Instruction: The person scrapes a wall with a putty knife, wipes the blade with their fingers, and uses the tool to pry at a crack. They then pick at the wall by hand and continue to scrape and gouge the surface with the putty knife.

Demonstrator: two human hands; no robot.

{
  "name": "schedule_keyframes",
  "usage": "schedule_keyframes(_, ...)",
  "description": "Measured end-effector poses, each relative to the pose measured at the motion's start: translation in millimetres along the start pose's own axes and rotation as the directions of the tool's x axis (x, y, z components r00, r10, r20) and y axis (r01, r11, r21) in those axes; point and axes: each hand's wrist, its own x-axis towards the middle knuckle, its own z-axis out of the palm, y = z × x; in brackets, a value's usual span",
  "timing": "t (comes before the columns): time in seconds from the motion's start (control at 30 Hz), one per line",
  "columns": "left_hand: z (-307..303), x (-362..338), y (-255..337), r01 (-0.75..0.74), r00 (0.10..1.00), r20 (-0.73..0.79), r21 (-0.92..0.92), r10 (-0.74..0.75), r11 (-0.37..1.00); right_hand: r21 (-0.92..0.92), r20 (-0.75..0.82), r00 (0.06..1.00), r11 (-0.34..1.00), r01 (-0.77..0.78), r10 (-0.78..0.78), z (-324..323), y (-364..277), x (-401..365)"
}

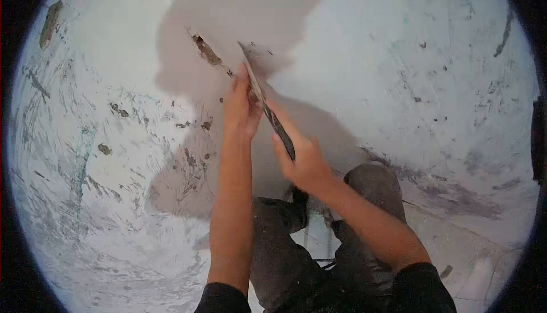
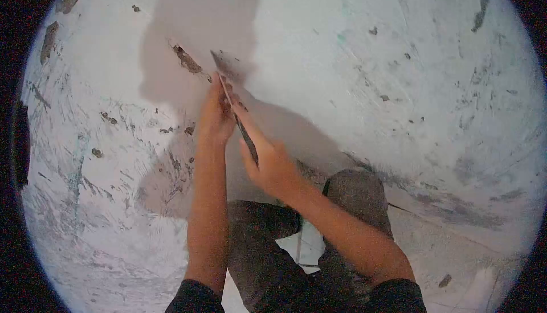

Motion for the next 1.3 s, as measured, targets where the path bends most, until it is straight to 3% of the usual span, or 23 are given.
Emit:
schedule_keyframes(0.07,-5.0,-8.6,-3.6,0.04,0.999,0.027,0.108,-0.043,0.993,0.071,-0.132,0.99,0.996,-0.046,0.055,5.6,-7.9,-19.4)
schedule_keyframes(0.2,-10.0,-3.0,-7.1,0.065,0.997,-0.034,0.048,-0.063,0.997,0.046,-0.017,0.995,0.994,-0.101,0.102,-2.8,-11.5,-10.8)
schedule_keyframes(0.3,-5.0,1.9,-4.5,-0.001,0.999,0.048,-0.02,0.002,1.0,0.039,0.0,0.99,0.989,-0.141,0.141,-1.1,-10.2,-6.5)
schedule_keyframes(0.37,9.8,-16.5,-4.8,0.073,0.996,-0.048,-0.002,-0.073,0.997,-0.159,-0.183,0.965,0.974,0.161,-0.189,7.3,-4.0,-15.1)
schedule_keyframes(0.4,0.2,-9.7,-7.5,0.051,0.999,0.013,0.039,-0.051,0.998,-0.164,-0.18,0.963,0.971,0.173,-0.202,5.3,-3.5,-12.2)
schedule_keyframes(0.47,-2.5,-3.5,-3.1,0.063,0.998,0.008,0.022,-0.063,0.998,0.05,0.031,0.982,0.981,-0.188,0.186,-0.6,-17.8,-14.2)
schedule_keyframes(0.5,-5.1,-4.8,-4.0,0.083,0.996,0.012,0.019,-0.084,0.996,0.051,0.041,0.978,0.977,-0.209,0.207,2.3,-16.5,-21.4)
schedule_keyframes(0.57,-2.2,-14.5,-5.8,0.089,0.996,-0.015,0.015,-0.089,0.996,0.012,-0.012,0.997,0.997,-0.081,0.081,2.8,-15.6,-18.4)
schedule_keyframes(0.6,1.6,-14.0,-2.2,0.085,0.996,-0.034,0.018,-0.085,0.996,0.092,0.023,0.982,0.978,-0.189,0.188,1.0,-25.4,-19.6)
schedule_keyframes(0.7,-8.1,-2.2,1.9,0.067,0.996,0.047,0.051,-0.07,0.996,0.04,0.04,0.995,0.995,-0.091,0.09,9.0,-15.0,-8.3)
schedule_keyframes(0.83,-7.8,-15.2,-4.4,0.062,0.998,-0.004,0.059,-0.061,0.996,0.032,0.053,0.975,0.975,-0.219,0.217,8.9,-17.7,-22.1)
schedule_keyframes(0.97,-26.7,-37.2,-18.8,0.015,0.999,0.047,-0.03,-0.014,0.999,-0.136,0.1,0.993,0.99,-0.04,0.054,4.5,-5.1,-31.0)
schedule_keyframes(1.0,-35.5,-44.8,-29.1,0.023,0.999,0.042,-0.042,-0.022,0.999,-0.131,0.168,0.943,0.955,-0.268,0.287,1.6,-8.8,-30.2)
schedule_keyframes(1.03,-41.7,-52.9,-37.8,-0.015,0.994,0.111,-0.095,0.026,0.995,-0.146,0.231,0.833,0.865,-0.481,0.503,-0.6,-10.9,-30.6)
schedule_keyframes(1.07,-46.4,-60.6,-45.4,-0.056,0.981,0.173,-0.153,0.082,0.987,-0.164,0.236,0.827,0.86,-0.484,0.51,-0.1,-3.8,-33.8)
schedule_keyframes(1.13,-52.2,-73.5,-59.4,-0.054,0.985,0.157,-0.096,0.069,0.994,-0.262,0.222,0.928,0.935,-0.239,0.3,2.4,24.2,-40.8)
schedule_keyframes(1.2,-46.3,-85.0,-52.8,-0.071,0.987,0.149,0.063,0.061,0.995,-0.273,0.231,0.921,0.93,-0.247,0.312,2.1,34.9,-46.7)
schedule_keyframes(1.23,-44.6,-81.6,-52.0,-0.089,0.985,0.154,0.052,0.081,0.995,-0.263,0.225,0.926,0.934,-0.242,0.303,3.3,40.9,-41.9)
schedule_keyframes(1.3,-43.7,-84.5,-55.4,-0.16,0.951,0.279,0.081,0.132,0.984,-0.216,0.195,0.959,0.962,-0.165,0.208,10.8,52.3,-42.3)
